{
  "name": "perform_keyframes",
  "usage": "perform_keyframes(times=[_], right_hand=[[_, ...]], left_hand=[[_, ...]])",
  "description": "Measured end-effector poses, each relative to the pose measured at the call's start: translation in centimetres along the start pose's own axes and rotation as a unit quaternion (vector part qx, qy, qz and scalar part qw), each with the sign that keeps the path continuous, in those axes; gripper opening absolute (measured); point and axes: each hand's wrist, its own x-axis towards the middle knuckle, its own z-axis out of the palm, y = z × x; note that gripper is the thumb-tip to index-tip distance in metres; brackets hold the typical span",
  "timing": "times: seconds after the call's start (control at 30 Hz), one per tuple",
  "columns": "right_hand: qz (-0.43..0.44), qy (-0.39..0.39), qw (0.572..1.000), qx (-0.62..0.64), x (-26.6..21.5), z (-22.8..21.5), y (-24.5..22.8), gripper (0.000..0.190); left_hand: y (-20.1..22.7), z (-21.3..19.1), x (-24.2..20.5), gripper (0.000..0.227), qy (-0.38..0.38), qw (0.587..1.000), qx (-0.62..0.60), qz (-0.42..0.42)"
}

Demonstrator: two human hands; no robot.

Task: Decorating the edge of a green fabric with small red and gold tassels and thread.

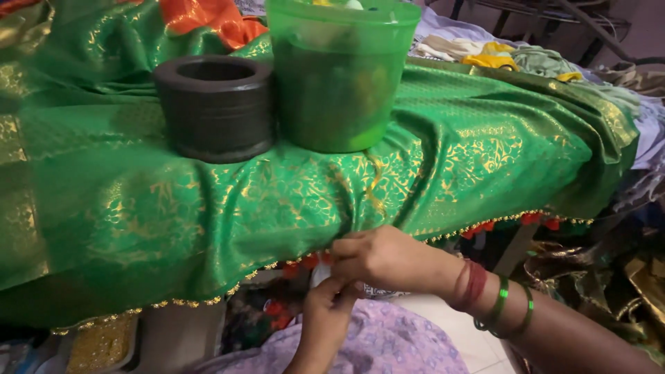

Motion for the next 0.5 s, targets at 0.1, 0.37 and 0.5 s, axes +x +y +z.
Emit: perform_keyframes(times=[0.1,0.37,0.5], right_hand=[[0.039,-0.012,0.999,-0.029,0.0,1.3,0.4,0.022],[0.195,-0.033,0.975,-0.101,0.5,1.8,0.3,0.01],[0.192,0.025,0.979,-0.061,-1.0,1.2,-0.3,0.005]], left_hand=[[1.0,-0.1,-0.1,0.017,0.003,1.0,-0.023,0.017],[8.1,-1.2,-1.4,0.022,0.118,0.83,0.359,0.411],[7.2,0.0,-1.1,0.018,0.107,0.851,0.347,0.379]])
